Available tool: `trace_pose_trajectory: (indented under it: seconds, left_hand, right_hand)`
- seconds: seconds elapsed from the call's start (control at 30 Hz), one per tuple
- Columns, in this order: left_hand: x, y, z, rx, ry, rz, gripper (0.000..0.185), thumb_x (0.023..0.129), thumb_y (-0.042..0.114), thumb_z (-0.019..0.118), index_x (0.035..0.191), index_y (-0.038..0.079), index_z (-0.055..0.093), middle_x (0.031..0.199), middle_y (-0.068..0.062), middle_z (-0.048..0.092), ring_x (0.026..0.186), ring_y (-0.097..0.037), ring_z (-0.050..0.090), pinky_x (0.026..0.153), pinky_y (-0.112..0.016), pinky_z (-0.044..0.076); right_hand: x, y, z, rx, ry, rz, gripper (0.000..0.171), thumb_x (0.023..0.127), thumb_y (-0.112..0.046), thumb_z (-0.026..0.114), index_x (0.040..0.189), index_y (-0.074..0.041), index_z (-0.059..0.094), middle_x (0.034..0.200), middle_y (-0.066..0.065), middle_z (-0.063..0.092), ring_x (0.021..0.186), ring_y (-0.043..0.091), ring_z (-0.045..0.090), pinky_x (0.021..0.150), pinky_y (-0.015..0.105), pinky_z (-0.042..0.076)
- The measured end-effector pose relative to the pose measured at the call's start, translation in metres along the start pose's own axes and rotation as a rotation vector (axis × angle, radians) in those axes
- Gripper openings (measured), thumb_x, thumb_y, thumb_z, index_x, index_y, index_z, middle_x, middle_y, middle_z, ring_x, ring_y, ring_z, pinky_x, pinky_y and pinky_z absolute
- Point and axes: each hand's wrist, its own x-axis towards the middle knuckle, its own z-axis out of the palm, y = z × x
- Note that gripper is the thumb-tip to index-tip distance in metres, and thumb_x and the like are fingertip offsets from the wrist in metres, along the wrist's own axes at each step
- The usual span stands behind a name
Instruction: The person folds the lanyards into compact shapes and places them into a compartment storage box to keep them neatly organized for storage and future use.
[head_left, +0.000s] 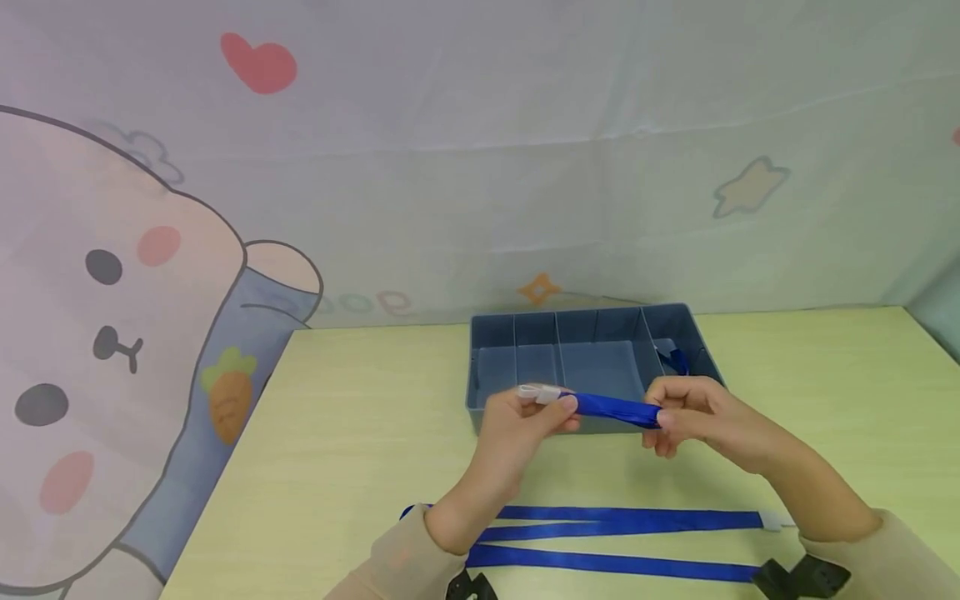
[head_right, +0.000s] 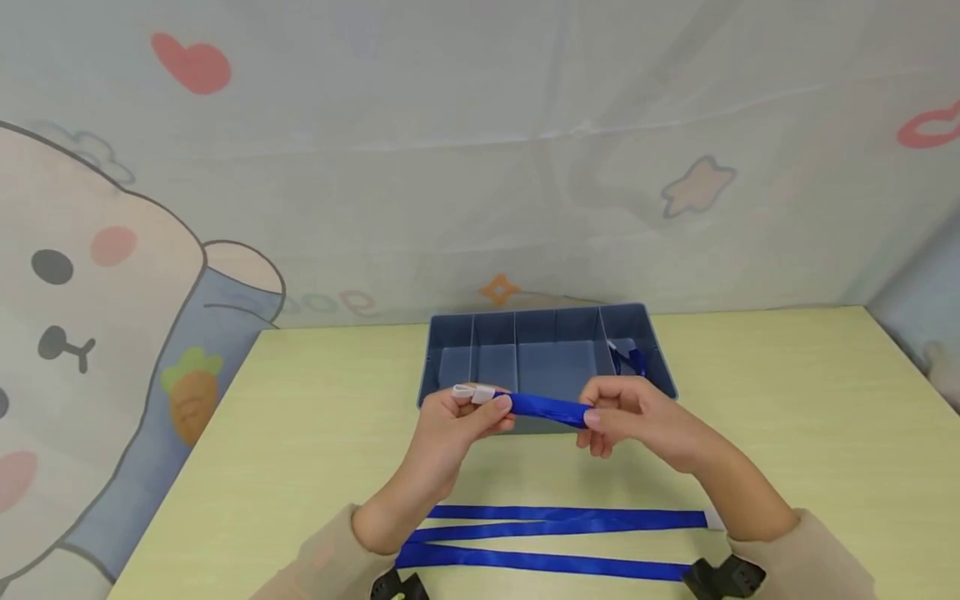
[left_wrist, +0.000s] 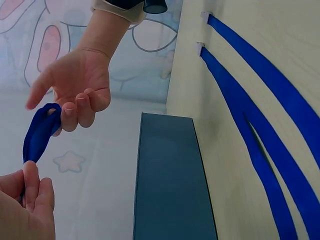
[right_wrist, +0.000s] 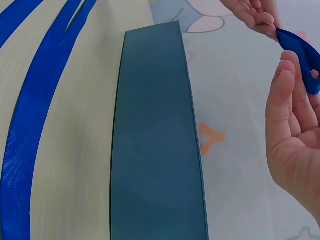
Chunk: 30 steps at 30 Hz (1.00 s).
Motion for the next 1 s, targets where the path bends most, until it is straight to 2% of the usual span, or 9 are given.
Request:
trace_pose_trajectory:
  seconds: [0.1, 0.27, 0.37, 0.43, 0.5, 0.57, 0.7, 0.87, 1.0]
  left_hand:
    - [-0.001, 0.002, 0.001, -0.003, -0.015, 0.009, 0.021, 0.085, 0.005, 0.067, 0.100, -0.010, 0.064, 0.085, -0.013, 0.068, 0.071, -0.015, 0.067, 0.080, -0.033, 0.053]
    - [-0.002, 0.003, 0.002, 0.001, -0.016, 0.017, 0.021, 0.085, 0.004, 0.066, 0.100, -0.011, 0.064, 0.085, -0.013, 0.068, 0.070, -0.013, 0.067, 0.080, -0.032, 0.054]
    - [-0.003, 0.002, 0.001, -0.001, -0.018, 0.012, 0.021, 0.085, 0.003, 0.067, 0.099, -0.011, 0.064, 0.085, -0.013, 0.068, 0.071, -0.013, 0.067, 0.079, -0.031, 0.054]
    - [-0.003, 0.001, 0.001, -0.003, -0.027, 0.013, 0.021, 0.085, 0.004, 0.067, 0.099, -0.012, 0.064, 0.085, -0.013, 0.068, 0.072, -0.014, 0.067, 0.079, -0.031, 0.054]
    - [-0.004, 0.001, 0.001, -0.004, -0.035, 0.008, 0.021, 0.085, 0.004, 0.067, 0.098, -0.011, 0.064, 0.085, -0.013, 0.068, 0.072, -0.014, 0.067, 0.079, -0.031, 0.054]
    - [-0.005, 0.000, 0.000, -0.004, -0.041, 0.006, 0.021, 0.085, 0.005, 0.066, 0.098, -0.012, 0.064, 0.084, -0.013, 0.068, 0.072, -0.014, 0.067, 0.079, -0.031, 0.054]
    - [-0.005, -0.002, 0.000, -0.002, -0.042, 0.000, 0.020, 0.086, 0.005, 0.066, 0.098, -0.011, 0.065, 0.084, -0.012, 0.068, 0.072, -0.013, 0.067, 0.078, -0.031, 0.054]
    - [-0.005, -0.003, 0.001, -0.009, -0.038, 0.002, 0.021, 0.086, 0.005, 0.066, 0.098, -0.011, 0.064, 0.084, -0.013, 0.068, 0.072, -0.013, 0.067, 0.078, -0.032, 0.054]
    - [-0.004, -0.005, 0.001, 0.002, -0.019, -0.001, 0.020, 0.085, 0.005, 0.066, 0.097, -0.011, 0.065, 0.084, -0.013, 0.068, 0.071, -0.014, 0.067, 0.077, -0.031, 0.054]
  right_hand:
    - [0.002, 0.001, 0.001, 0.016, 0.047, 0.004, 0.025, 0.098, 0.002, 0.036, 0.091, -0.007, 0.058, 0.080, 0.003, 0.068, 0.068, 0.016, 0.063, 0.061, 0.030, 0.055]
    - [0.001, 0.000, 0.004, -0.038, 0.169, 0.005, 0.022, 0.093, 0.007, 0.048, 0.087, -0.011, 0.059, 0.077, 0.002, 0.067, 0.065, 0.013, 0.062, 0.058, 0.026, 0.054]
    - [0.000, -0.003, 0.005, -0.063, 0.217, 0.019, 0.012, 0.092, 0.006, 0.052, 0.090, -0.006, 0.055, 0.076, 0.003, 0.067, 0.064, 0.015, 0.062, 0.059, 0.028, 0.055]
    - [-0.001, -0.006, 0.007, -0.108, 0.252, 0.062, 0.007, 0.091, 0.003, 0.055, 0.098, 0.000, 0.055, 0.076, 0.004, 0.068, 0.064, 0.016, 0.062, 0.060, 0.029, 0.055]
    - [-0.001, -0.009, 0.009, -0.213, 0.277, 0.107, 0.013, 0.091, -0.002, 0.057, 0.102, 0.005, 0.056, 0.075, 0.003, 0.068, 0.064, 0.016, 0.062, 0.061, 0.030, 0.056]
    - [-0.001, -0.012, 0.012, -0.366, 0.297, 0.137, 0.017, 0.090, -0.006, 0.060, 0.102, 0.005, 0.059, 0.074, 0.003, 0.067, 0.063, 0.016, 0.062, 0.060, 0.029, 0.055]
    - [0.001, -0.015, 0.019, -0.652, 0.336, 0.102, 0.004, 0.089, -0.008, 0.062, 0.090, -0.005, 0.065, 0.072, 0.002, 0.062, 0.062, 0.014, 0.058, 0.055, 0.026, 0.052]
    - [0.003, -0.018, 0.025, -0.744, 0.408, 0.097, 0.003, 0.088, -0.011, 0.065, 0.086, -0.008, 0.067, 0.073, 0.002, 0.059, 0.062, 0.012, 0.056, 0.055, 0.024, 0.051]
    - [0.004, -0.021, 0.028, -0.783, 0.437, 0.115, 0.004, 0.085, -0.013, 0.069, 0.082, -0.010, 0.070, 0.063, -0.003, 0.053, 0.053, 0.010, 0.048, 0.045, 0.023, 0.041]
